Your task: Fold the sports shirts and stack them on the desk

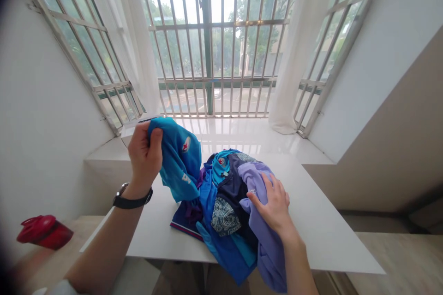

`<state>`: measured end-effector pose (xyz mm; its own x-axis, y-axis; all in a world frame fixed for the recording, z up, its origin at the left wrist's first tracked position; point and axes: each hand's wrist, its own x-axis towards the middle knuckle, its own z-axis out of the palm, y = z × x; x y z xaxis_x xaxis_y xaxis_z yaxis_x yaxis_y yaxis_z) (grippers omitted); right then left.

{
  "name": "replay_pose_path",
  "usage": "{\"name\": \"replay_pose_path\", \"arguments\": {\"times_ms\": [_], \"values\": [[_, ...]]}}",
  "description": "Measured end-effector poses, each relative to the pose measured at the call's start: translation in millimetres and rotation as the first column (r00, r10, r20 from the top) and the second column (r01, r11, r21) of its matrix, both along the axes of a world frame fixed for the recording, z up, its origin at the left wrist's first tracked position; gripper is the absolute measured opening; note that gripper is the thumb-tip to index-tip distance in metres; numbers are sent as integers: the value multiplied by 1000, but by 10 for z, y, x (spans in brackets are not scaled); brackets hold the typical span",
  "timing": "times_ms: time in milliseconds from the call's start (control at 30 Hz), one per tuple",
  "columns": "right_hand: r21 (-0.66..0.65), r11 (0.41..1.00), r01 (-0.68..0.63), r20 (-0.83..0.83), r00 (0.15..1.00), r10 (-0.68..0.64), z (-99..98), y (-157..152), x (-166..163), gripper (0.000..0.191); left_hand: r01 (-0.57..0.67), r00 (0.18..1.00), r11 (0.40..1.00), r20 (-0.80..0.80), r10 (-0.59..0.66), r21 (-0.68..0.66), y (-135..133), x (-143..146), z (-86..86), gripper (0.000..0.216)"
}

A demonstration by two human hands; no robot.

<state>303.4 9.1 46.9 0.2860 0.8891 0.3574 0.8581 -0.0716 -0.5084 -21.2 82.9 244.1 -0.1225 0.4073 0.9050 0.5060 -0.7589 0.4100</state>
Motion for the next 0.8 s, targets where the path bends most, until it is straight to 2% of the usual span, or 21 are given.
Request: {"name": "replay_pose_path", "arguments": {"times_ms": [67, 167, 233, 267, 333, 400, 500, 567, 600, 633, 700, 800], "values": [[-21, 1000, 11, -69, 998, -12, -89, -62, 37, 76, 88, 995, 995, 51, -91, 51, 70, 263, 224, 27], [-66, 995, -75, -196, 979, 61, -200, -161, 46, 82, 244, 969, 968, 20, -245, 63, 247, 685, 451, 28], [-78, 992, -98, -272, 959, 74, -254, -221, 57, 86, 350, 937, 935, -3, -350, 52, 391, 921, 476, 30], [-76, 992, -101, -309, 948, 73, -276, -246, 73, 87, 394, 919, 919, -10, -394, 28, 465, 1010, 432, 32], [-63, 992, -111, -392, 917, 78, -309, -288, 124, 87, 450, 891, 889, -34, -454, -81, 595, 1112, 206, 36], [-53, 989, -136, -488, 868, 93, -315, -317, 186, 84, 449, 863, 848, -109, -493, -282, 657, 1107, -192, 42], [-36, 980, -197, -621, 772, 132, -259, -323, 245, 76, 320, 723, 672, -286, -629, -668, 534, 945, -956, 62], [-26, 973, -230, -660, 735, 157, -195, -290, 238, 72, 226, 607, 536, -313, -730, -813, 322, 792, -1421, 83], [-31, 968, -250, -664, 729, 167, -162, -262, 220, 71, 192, 577, 472, -290, -763, -860, 200, 715, -1608, 89], [-45, 961, -272, -660, 730, 176, -133, -226, 191, 71, 168, 562, 419, -263, -784, -892, 82, 640, -1758, 93], [-97, 940, -327, -641, 743, 192, -87, -142, 102, 73, 104, 592, 370, -242, -769, -923, -110, 490, -1952, 97], [-152, 905, -397, -598, 766, 236, -53, -11, -119, 78, 62, 671, 377, -241, -702, -924, -228, 224, -2067, 96]]}}
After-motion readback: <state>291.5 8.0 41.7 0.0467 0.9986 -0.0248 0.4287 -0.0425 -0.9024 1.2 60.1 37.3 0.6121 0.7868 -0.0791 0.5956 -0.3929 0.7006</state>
